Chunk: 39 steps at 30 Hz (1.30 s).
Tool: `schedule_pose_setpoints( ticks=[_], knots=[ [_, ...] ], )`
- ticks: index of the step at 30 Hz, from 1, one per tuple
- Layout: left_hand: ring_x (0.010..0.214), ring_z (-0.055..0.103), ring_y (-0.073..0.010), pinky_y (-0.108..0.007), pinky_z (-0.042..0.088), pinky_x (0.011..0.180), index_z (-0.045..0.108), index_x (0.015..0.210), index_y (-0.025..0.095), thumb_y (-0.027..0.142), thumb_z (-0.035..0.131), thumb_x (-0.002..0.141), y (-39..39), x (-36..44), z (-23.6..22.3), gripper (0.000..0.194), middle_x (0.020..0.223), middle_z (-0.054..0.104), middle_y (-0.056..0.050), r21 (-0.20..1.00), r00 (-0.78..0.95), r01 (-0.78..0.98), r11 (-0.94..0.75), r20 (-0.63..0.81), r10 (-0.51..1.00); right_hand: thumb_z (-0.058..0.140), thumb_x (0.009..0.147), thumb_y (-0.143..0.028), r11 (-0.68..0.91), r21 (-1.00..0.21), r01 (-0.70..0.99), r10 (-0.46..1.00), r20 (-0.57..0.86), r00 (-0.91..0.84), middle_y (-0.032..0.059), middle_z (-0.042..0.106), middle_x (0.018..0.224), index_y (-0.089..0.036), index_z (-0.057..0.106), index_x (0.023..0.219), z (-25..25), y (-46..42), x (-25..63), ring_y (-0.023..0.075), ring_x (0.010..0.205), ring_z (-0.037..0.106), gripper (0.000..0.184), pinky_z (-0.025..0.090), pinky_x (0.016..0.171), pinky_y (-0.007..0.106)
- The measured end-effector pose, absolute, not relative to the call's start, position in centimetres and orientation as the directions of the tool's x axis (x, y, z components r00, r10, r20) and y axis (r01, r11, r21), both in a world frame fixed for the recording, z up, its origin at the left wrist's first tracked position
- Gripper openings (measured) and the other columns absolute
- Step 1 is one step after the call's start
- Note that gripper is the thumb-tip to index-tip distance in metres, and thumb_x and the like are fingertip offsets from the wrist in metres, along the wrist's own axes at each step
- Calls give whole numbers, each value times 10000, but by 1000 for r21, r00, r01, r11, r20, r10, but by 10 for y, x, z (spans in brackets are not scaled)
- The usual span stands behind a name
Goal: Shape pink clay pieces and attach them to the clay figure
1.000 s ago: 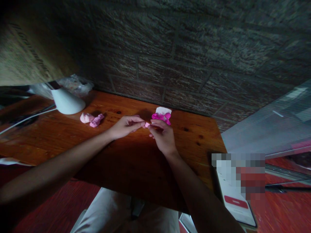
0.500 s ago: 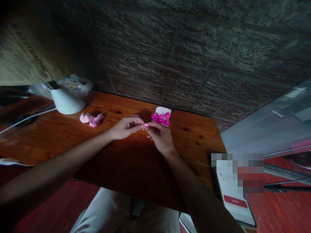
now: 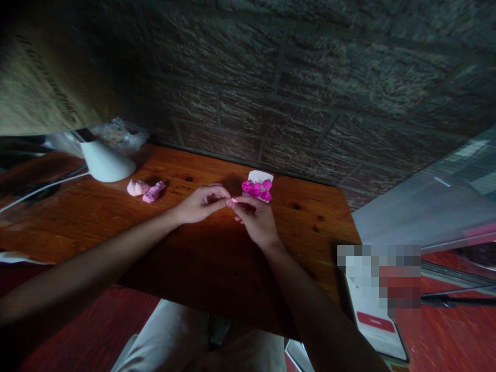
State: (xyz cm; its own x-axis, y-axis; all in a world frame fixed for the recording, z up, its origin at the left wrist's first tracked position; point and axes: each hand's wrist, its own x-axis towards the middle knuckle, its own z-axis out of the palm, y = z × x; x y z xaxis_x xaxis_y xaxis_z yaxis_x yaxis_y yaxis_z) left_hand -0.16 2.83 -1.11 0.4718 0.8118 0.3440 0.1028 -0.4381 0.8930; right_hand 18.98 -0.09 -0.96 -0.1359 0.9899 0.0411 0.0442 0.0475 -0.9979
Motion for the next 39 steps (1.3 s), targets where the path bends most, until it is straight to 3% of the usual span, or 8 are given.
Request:
schedule_pose_setpoints(
  ticks=[15,25,29,33,39],
  knots=[
    [744,617,-115,-238,479,695,699,873,134,319,617,952,29,-1,-12,217,819,684,-32,864,495,141,-484,362,790,817,725,-445,33,-999,43,989,27,-148,-5,743,744,-234,779,883,-9,-1,190,124,564,656,266,533,537,262],
    [735,637,-132,-241,501,691,703,883,134,395,605,951,29,-7,-6,286,814,709,-44,835,456,218,-506,371,809,810,733,-469,24,-996,86,988,10,-152,7,740,733,-205,788,929,-6,-2,189,128,580,664,330,524,552,255],
    [738,680,-159,-268,537,711,680,935,133,436,580,947,33,-22,5,320,833,742,-64,829,254,308,-467,402,880,786,749,-419,-3,-994,112,990,-19,-140,10,742,721,-188,791,932,-5,-1,189,126,581,670,295,519,550,243],
    [869,715,-204,-321,541,838,713,978,128,379,562,942,39,-38,7,295,966,778,-101,682,157,575,-452,450,879,748,774,-360,-25,-992,126,989,-43,-140,18,754,746,-187,790,916,-4,-1,188,121,578,672,228,518,548,237],
    [917,725,-217,-328,527,854,760,1016,159,371,552,941,48,-49,2,307,1038,795,-87,559,258,720,-411,335,906,729,804,-341,-49,-981,187,985,-79,-154,26,771,810,-183,778,896,2,-3,188,97,555,645,189,482,502,206]
  ],
)
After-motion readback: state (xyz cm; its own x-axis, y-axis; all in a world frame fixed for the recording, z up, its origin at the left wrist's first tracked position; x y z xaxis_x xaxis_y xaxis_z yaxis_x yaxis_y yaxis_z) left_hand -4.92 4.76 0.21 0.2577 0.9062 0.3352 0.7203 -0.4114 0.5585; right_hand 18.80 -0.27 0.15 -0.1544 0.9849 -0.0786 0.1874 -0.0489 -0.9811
